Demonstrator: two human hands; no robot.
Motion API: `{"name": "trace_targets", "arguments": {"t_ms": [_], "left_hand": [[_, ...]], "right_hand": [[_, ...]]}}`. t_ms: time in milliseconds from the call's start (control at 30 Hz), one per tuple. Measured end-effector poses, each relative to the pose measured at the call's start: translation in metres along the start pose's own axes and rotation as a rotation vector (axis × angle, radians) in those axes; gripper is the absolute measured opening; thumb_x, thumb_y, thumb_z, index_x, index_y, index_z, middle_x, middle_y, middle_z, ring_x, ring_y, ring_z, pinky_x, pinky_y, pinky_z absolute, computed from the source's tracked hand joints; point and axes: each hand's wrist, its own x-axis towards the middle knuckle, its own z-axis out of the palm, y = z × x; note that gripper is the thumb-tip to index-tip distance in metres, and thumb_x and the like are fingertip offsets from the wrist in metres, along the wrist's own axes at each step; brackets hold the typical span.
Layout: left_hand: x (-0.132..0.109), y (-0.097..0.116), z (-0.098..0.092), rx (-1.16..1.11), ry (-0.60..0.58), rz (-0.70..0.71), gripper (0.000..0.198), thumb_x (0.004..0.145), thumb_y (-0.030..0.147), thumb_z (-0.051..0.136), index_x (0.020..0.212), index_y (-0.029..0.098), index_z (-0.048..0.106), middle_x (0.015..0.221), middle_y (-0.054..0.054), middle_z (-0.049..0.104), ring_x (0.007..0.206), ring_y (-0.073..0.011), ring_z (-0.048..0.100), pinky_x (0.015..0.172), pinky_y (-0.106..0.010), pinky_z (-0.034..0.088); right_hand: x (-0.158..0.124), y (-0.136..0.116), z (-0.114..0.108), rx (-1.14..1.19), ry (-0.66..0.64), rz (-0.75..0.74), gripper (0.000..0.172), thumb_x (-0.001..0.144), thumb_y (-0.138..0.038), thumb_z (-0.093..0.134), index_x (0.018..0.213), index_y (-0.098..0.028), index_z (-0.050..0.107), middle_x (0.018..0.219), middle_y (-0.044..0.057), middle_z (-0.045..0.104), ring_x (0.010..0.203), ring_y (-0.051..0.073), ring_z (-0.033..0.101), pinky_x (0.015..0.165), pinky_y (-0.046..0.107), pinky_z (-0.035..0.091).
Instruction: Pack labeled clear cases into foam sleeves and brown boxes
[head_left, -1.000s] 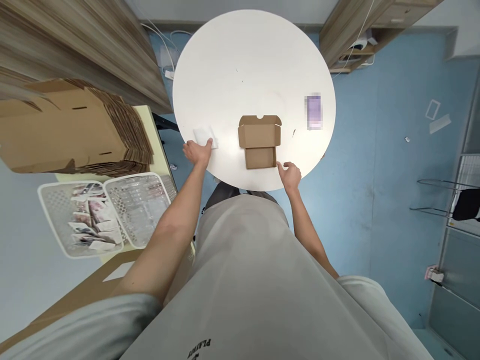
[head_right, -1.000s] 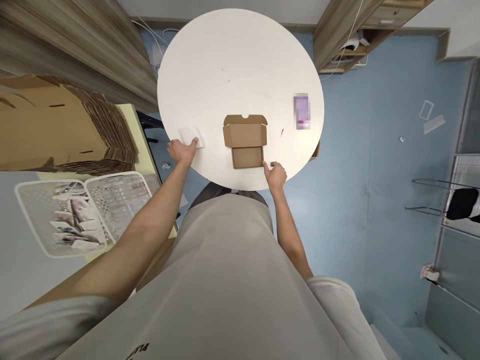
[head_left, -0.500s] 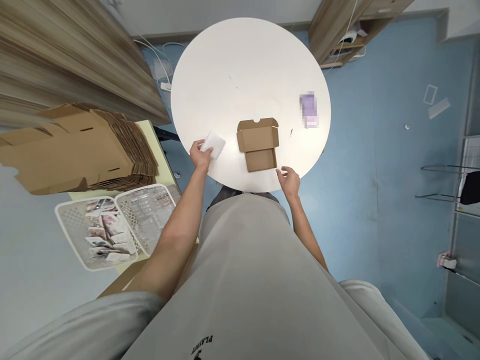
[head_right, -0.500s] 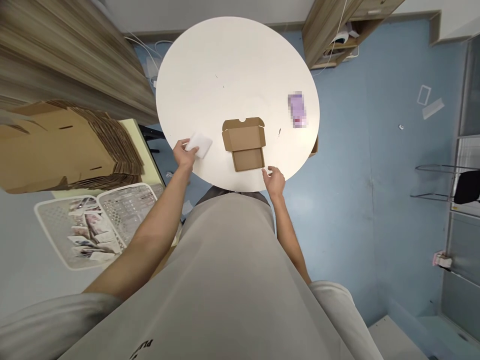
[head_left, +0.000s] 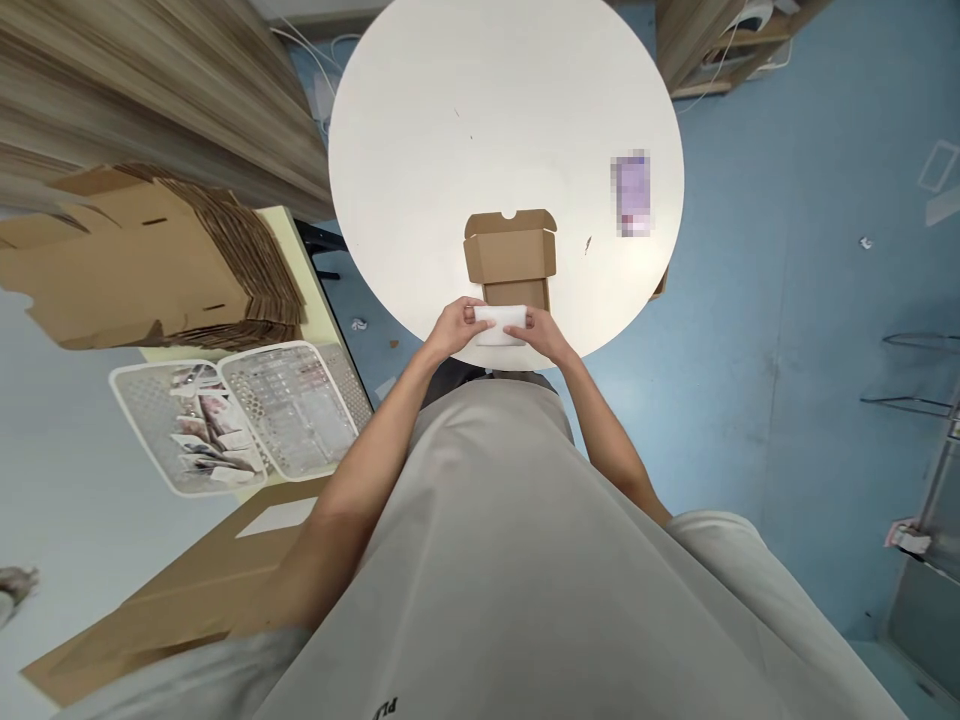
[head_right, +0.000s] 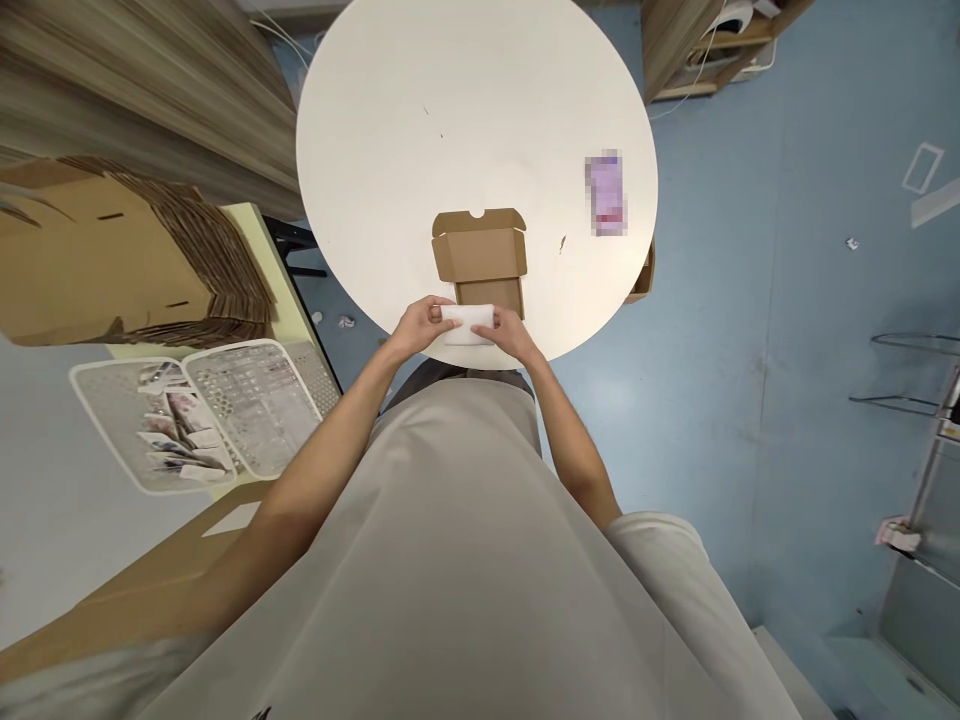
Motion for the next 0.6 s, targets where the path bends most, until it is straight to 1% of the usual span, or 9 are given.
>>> {"name": "trace_targets", "arguments": {"t_ms": [100,133,200,267,367,467,600], "left_hand": [[0.017,-0.002,0.028,0.016,0.123,-0.101,0.046,0.074,0.042,0.098,0.106,0.017,0.077,0.099,-0.009,0.084,0.094,-0.0269,0.079,0.089,-0.04,0.064],[0.021,-0.003,0.035,0.041,0.17,-0.124,0.042,0.077,0.042,0.096,0.105,0.016,0.078,0.102,-0.011,0.085,0.096,-0.0284,0.079,0.092,-0.042,0.064],[0.03,-0.005,0.048,0.095,0.238,-0.12,0.033,0.083,0.037,0.092,0.105,0.015,0.081,0.108,-0.013,0.086,0.103,-0.0308,0.081,0.099,-0.044,0.063],[0.038,-0.007,0.055,0.12,0.247,-0.076,0.026,0.087,0.026,0.085,0.11,0.015,0.083,0.116,-0.014,0.087,0.11,-0.0313,0.081,0.104,-0.042,0.062],[0.051,-0.008,0.061,0.164,0.243,-0.063,0.03,0.086,0.013,0.076,0.116,0.015,0.083,0.122,-0.013,0.086,0.114,-0.0303,0.081,0.105,-0.04,0.061],[0.062,-0.009,0.066,0.29,0.3,-0.117,0.025,0.087,0.012,0.074,0.111,0.015,0.082,0.12,-0.015,0.086,0.114,-0.0312,0.08,0.106,-0.042,0.06],[0.067,-0.008,0.078,0.43,0.342,-0.158,0.021,0.09,0.014,0.071,0.108,0.019,0.079,0.114,-0.014,0.084,0.115,-0.0332,0.076,0.107,-0.045,0.057]], "right_hand": [[0.004,0.004,-0.012,-0.08,0.165,0.03,0.04,0.086,-0.048,0.087,0.111,-0.019,0.073,0.111,0.011,0.084,0.103,0.029,0.079,0.097,0.046,0.066],[0.007,0.004,-0.015,-0.153,0.215,0.039,0.033,0.088,-0.044,0.085,0.106,-0.02,0.071,0.107,0.01,0.083,0.1,0.028,0.078,0.095,0.045,0.065],[0.017,0.002,-0.019,-0.341,0.282,0.057,0.024,0.091,-0.039,0.083,0.095,-0.023,0.065,0.098,0.007,0.08,0.093,0.027,0.074,0.091,0.043,0.062],[0.027,-0.002,-0.021,-0.523,0.317,0.078,0.026,0.094,-0.037,0.081,0.086,-0.025,0.059,0.09,0.005,0.074,0.089,0.027,0.07,0.089,0.042,0.059],[0.04,-0.006,-0.02,-0.691,0.324,0.089,0.031,0.1,-0.034,0.075,0.08,-0.027,0.052,0.084,0.004,0.067,0.085,0.026,0.064,0.087,0.04,0.055],[0.048,-0.009,-0.017,-0.774,0.297,0.089,0.03,0.106,-0.029,0.068,0.08,-0.027,0.052,0.084,0.005,0.067,0.084,0.026,0.063,0.086,0.038,0.053],[0.053,-0.009,-0.016,-0.841,0.26,0.129,0.025,0.108,-0.026,0.065,0.084,-0.025,0.059,0.091,0.009,0.072,0.089,0.027,0.065,0.088,0.037,0.052]]}}
